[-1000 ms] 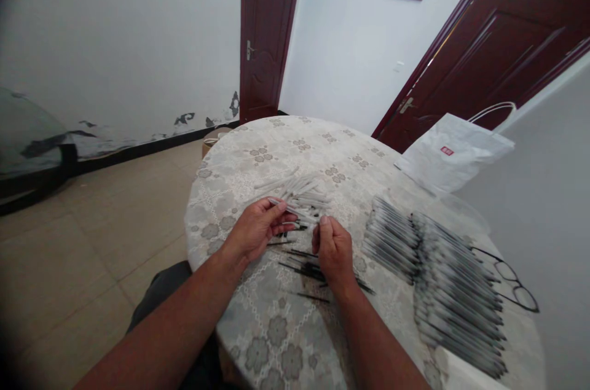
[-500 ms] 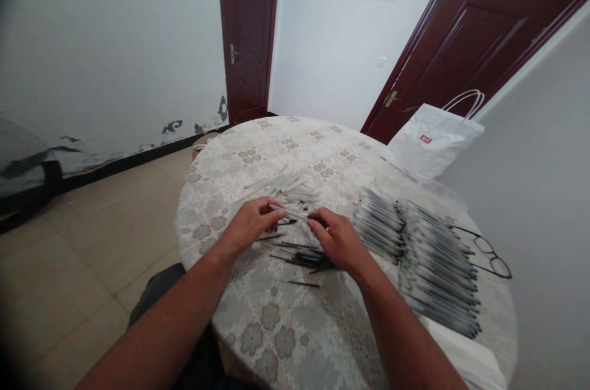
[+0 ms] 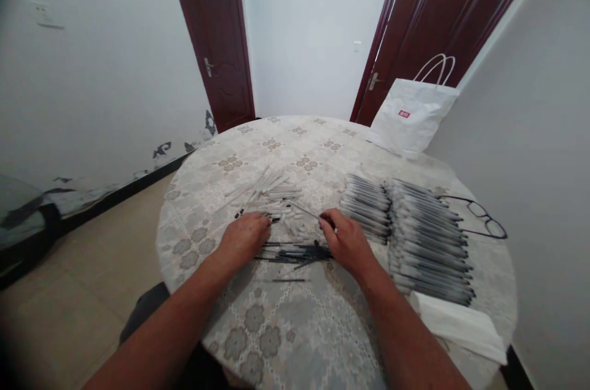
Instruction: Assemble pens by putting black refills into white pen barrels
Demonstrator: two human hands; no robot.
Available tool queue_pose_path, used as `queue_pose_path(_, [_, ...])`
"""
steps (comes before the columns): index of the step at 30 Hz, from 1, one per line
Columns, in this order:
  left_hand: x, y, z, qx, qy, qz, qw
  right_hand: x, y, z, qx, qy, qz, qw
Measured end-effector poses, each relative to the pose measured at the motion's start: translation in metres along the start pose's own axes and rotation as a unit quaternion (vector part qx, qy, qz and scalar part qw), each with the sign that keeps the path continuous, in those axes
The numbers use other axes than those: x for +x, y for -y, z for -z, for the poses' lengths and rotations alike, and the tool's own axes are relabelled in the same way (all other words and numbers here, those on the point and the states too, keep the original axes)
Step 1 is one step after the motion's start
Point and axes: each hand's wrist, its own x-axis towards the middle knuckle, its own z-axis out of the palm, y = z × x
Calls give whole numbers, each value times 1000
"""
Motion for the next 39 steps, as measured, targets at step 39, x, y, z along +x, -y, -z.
queue_pose_path(39, [0,14,-6,-631,-83,95,765,-4,4,-14,-19,7,98,995])
